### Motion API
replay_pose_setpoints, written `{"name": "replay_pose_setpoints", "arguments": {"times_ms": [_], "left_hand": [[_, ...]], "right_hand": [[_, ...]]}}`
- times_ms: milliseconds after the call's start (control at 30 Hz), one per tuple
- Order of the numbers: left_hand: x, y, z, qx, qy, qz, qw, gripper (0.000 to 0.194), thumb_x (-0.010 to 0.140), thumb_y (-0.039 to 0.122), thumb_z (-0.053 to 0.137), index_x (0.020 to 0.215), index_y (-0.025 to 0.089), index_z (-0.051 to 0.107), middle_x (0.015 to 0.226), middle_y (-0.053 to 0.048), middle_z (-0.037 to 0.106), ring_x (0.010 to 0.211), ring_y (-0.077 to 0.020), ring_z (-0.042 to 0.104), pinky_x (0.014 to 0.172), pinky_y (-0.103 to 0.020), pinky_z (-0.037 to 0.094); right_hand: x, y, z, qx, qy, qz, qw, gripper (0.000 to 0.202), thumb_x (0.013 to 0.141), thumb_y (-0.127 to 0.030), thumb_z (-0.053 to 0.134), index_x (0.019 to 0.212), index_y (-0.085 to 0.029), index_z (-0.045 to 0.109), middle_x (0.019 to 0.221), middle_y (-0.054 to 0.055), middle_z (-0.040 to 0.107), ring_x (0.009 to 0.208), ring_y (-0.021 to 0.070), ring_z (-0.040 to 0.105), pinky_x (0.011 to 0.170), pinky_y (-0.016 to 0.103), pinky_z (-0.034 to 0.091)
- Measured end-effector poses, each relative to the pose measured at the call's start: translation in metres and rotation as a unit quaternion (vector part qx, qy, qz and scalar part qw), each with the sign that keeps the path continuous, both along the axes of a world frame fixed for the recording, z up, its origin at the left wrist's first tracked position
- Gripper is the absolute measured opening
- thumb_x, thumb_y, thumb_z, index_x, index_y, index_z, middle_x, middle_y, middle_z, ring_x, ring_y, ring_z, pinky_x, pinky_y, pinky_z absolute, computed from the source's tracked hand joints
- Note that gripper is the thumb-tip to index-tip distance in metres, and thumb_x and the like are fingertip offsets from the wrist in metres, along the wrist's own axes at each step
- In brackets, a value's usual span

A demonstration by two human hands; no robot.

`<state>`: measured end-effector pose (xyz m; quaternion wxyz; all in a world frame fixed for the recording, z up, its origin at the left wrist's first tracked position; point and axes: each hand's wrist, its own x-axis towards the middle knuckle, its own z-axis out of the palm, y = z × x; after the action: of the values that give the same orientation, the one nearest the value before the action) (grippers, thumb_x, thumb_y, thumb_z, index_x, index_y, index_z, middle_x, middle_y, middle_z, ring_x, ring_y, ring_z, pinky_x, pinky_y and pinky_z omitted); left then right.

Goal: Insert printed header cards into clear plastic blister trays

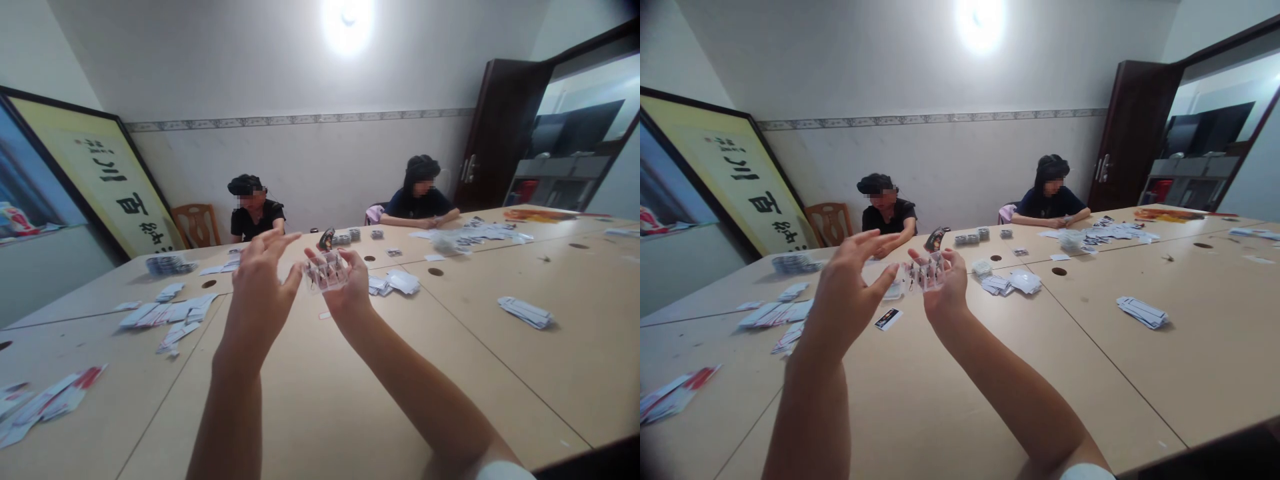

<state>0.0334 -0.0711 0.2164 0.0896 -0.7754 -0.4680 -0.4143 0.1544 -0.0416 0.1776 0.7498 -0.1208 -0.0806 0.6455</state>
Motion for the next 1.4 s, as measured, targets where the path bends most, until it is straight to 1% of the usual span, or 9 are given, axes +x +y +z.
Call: {"name": "replay_pose_setpoints", "arguments": {"times_ms": [233, 300, 433, 567, 667, 800, 1100, 1267, 1400], "left_hand": [[-0.031, 0.0, 0.005, -0.049, -0.046, 0.075, 0.995, 0.063, 0.091, 0.043, 0.061, 0.149, 0.028, 0.041, 0.116, -0.01, 0.075, 0.114, -0.0373, 0.066, 0.099, -0.056, 0.05], [-0.032, 0.0, 0.006, -0.062, -0.083, 0.033, 0.994, 0.061, 0.092, 0.046, 0.06, 0.148, 0.029, 0.043, 0.11, -0.008, 0.077, 0.111, -0.0337, 0.069, 0.099, -0.051, 0.053], [-0.02, -0.005, 0.006, -0.097, -0.175, -0.129, 0.971, 0.065, 0.089, 0.048, 0.065, 0.147, 0.03, 0.042, 0.126, -0.008, 0.072, 0.108, -0.0273, 0.072, 0.085, -0.037, 0.062], [-0.002, -0.012, 0.001, -0.139, -0.128, -0.222, 0.956, 0.07, 0.087, 0.048, 0.069, 0.149, 0.032, 0.041, 0.14, -0.009, 0.063, 0.117, -0.0278, 0.068, 0.093, -0.038, 0.061], [0.008, -0.016, -0.003, -0.096, -0.074, -0.198, 0.973, 0.073, 0.084, 0.042, 0.074, 0.149, 0.033, 0.041, 0.144, -0.006, 0.06, 0.124, -0.027, 0.064, 0.104, -0.041, 0.055], [0.015, -0.018, -0.006, -0.038, -0.045, -0.16, 0.985, 0.073, 0.083, 0.036, 0.076, 0.148, 0.03, 0.043, 0.134, -0.005, 0.068, 0.121, -0.0257, 0.066, 0.102, -0.039, 0.055], [0.014, -0.01, -0.005, 0.035, 0.031, -0.044, 0.998, 0.047, 0.096, 0.027, 0.053, 0.142, 0.029, 0.054, 0.105, -0.002, 0.079, 0.07, -0.0165, 0.073, 0.068, -0.025, 0.053], [0.015, -0.007, -0.005, 0.04, 0.053, -0.032, 0.997, 0.043, 0.097, 0.028, 0.052, 0.14, 0.027, 0.058, 0.102, -0.005, 0.079, 0.075, -0.0199, 0.073, 0.072, -0.028, 0.054], [0.01, -0.006, -0.004, 0.026, 0.043, -0.077, 0.996, 0.042, 0.099, 0.031, 0.052, 0.14, 0.03, 0.058, 0.105, -0.004, 0.079, 0.088, -0.0229, 0.075, 0.084, -0.034, 0.056]], "right_hand": [[0.009, -0.001, 0.004, 0.016, 0.005, -0.002, 1.0, 0.009, 0.075, -0.022, 0.049, 0.083, -0.021, 0.053, 0.082, 0.007, 0.072, 0.086, 0.023, 0.075, 0.076, 0.039, 0.062], [0.009, -0.002, 0.004, 0.011, 0.007, -0.012, 1.0, 0.01, 0.074, -0.021, 0.05, 0.084, -0.022, 0.052, 0.081, 0.005, 0.07, 0.085, 0.0232, 0.076, 0.077, 0.04, 0.061], [0.003, -0.004, 0.002, 0.046, -0.005, -0.055, 0.997, 0.03, 0.071, -0.016, 0.059, 0.097, -0.026, 0.049, 0.085, -0.002, 0.067, 0.088, 0.0236, 0.076, 0.078, 0.042, 0.061], [-0.002, -0.009, -0.001, 0.072, -0.027, -0.078, 0.994, 0.052, 0.072, -0.01, 0.066, 0.115, -0.031, 0.046, 0.093, -0.003, 0.07, 0.086, 0.0169, 0.074, 0.084, 0.038, 0.059], [-0.001, -0.015, 0.001, 0.053, -0.04, -0.07, 0.995, 0.05, 0.077, -0.015, 0.069, 0.12, -0.032, 0.048, 0.094, -0.003, 0.071, 0.089, 0.0167, 0.074, 0.087, 0.039, 0.058], [0.0, -0.021, 0.003, 0.057, -0.027, -0.044, 0.997, 0.058, 0.076, -0.017, 0.077, 0.125, -0.033, 0.048, 0.103, 0.001, 0.073, 0.097, 0.0176, 0.073, 0.089, 0.038, 0.058], [-0.001, -0.021, 0.001, 0.061, -0.023, -0.036, 0.997, 0.108, 0.07, -0.008, 0.082, 0.15, -0.039, 0.016, 0.119, 0.005, 0.066, 0.111, 0.0176, 0.07, 0.092, 0.035, 0.059], [0.003, -0.019, -0.001, 0.074, -0.049, -0.023, 0.996, 0.12, 0.066, -0.014, 0.088, 0.152, -0.037, 0.008, 0.131, 0.009, 0.061, 0.123, 0.0215, 0.065, 0.099, 0.037, 0.058], [0.003, -0.021, -0.001, 0.07, -0.084, -0.027, 0.994, 0.12, 0.066, -0.019, 0.089, 0.152, -0.036, 0.008, 0.132, 0.01, 0.061, 0.125, 0.0228, 0.064, 0.103, 0.04, 0.056]]}}
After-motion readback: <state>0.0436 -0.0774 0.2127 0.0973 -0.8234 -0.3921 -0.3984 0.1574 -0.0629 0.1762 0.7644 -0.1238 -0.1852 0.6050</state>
